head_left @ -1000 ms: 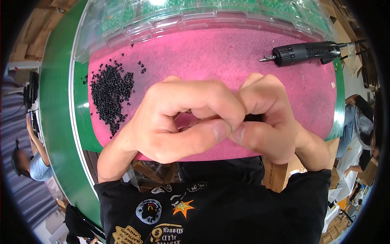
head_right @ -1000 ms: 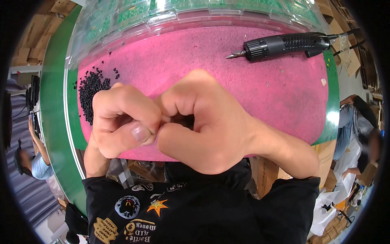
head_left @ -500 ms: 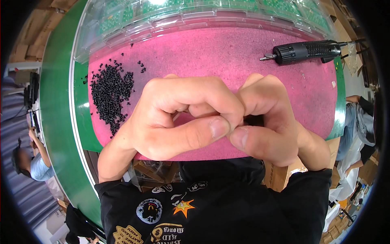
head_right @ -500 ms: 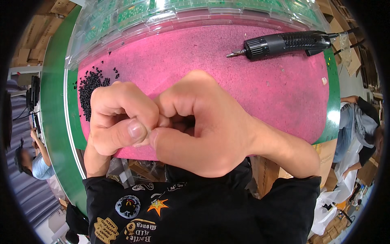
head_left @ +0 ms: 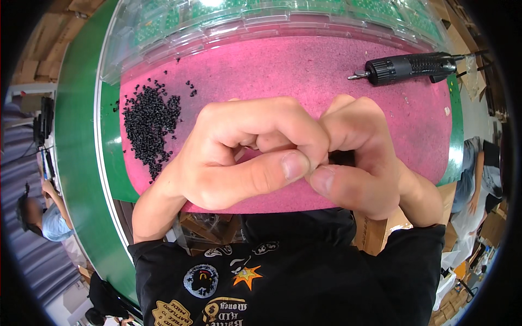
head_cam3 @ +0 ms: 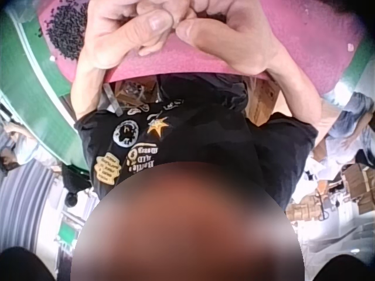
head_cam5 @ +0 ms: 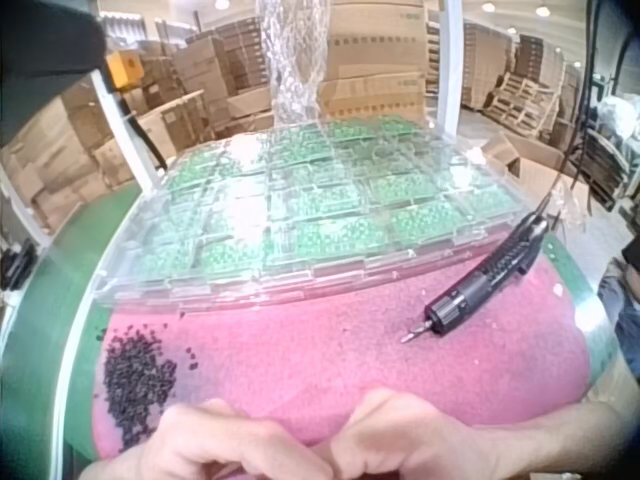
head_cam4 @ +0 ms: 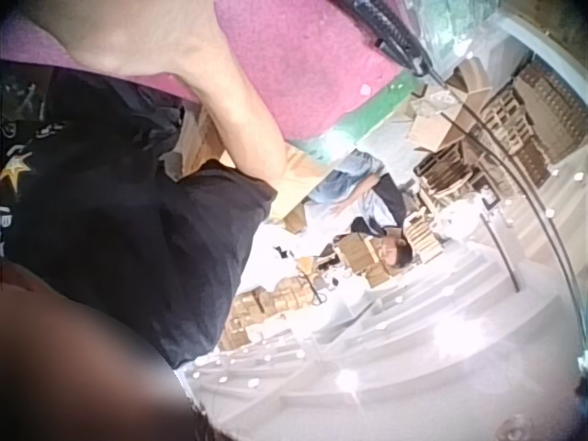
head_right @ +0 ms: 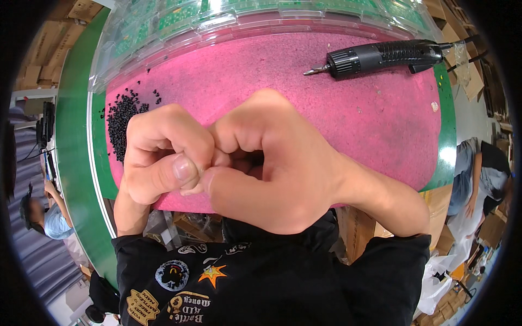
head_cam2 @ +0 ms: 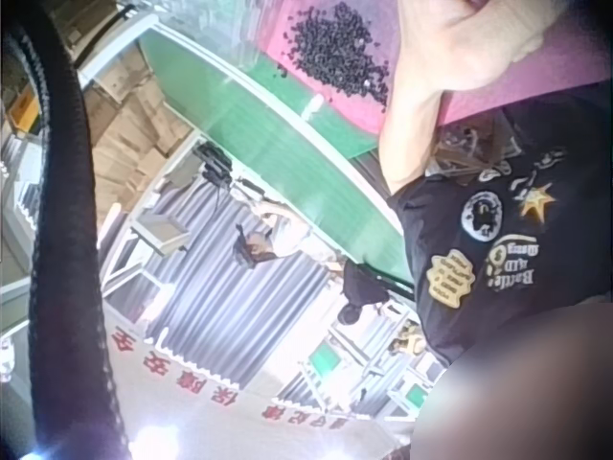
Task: Mounting a circuit board into a black plastic component housing using an electric screwdriver.
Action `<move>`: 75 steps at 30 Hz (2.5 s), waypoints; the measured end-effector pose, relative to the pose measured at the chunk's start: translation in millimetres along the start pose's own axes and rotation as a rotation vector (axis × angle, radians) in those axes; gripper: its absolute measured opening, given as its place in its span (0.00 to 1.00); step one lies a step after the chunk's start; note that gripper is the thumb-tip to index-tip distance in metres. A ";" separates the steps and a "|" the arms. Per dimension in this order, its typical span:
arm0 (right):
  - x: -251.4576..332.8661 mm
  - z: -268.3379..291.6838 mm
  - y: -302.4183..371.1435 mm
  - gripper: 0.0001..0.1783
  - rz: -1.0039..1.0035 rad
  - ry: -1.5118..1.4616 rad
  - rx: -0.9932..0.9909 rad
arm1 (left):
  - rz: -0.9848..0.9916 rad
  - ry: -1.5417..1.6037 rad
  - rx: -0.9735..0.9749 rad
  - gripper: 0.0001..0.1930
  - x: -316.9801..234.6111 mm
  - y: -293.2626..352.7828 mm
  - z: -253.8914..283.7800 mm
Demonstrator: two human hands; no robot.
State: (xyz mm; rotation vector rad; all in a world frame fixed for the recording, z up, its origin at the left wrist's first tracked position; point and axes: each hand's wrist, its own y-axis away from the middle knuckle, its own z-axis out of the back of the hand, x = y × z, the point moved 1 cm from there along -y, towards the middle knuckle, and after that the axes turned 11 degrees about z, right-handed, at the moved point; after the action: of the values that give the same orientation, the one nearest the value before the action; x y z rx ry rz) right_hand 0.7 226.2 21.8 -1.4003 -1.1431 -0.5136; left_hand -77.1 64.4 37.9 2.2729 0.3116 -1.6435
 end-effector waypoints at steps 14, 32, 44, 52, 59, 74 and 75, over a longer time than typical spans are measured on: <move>0.7 1.7 -1.3 0.10 -0.039 0.051 0.016 | -0.073 -0.172 -0.104 0.11 -1.2 -0.1 -2.0; -2.7 2.9 -1.1 0.08 -0.013 0.008 -0.018 | -0.166 -0.061 0.083 0.05 9.3 -3.1 5.7; 3.7 -6.9 -0.1 0.08 0.033 -0.101 -0.005 | 0.056 0.584 0.461 0.11 19.0 -4.7 2.9; 2.1 -14.4 -2.3 0.10 0.045 -0.233 -0.046 | 0.137 0.701 0.491 0.09 20.6 1.3 -0.2; -0.1 -16.4 -0.9 0.09 0.069 -0.299 -0.048 | 0.083 0.669 0.518 0.06 21.8 -2.3 -1.3; 16.0 -4.2 -10.4 0.08 -0.246 -0.230 -0.198 | 0.040 0.739 0.246 0.15 3.2 -3.3 -11.2; 15.3 -3.5 -10.5 0.10 -0.282 -0.289 -0.235 | 0.042 0.741 0.249 0.15 5.7 -6.7 -7.0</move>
State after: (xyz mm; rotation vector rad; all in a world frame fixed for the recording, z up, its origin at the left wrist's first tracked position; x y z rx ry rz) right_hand -0.8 226.2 40.6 -1.5582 -1.5683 -0.6775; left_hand -71.6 73.2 33.7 2.9852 0.2242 -0.7877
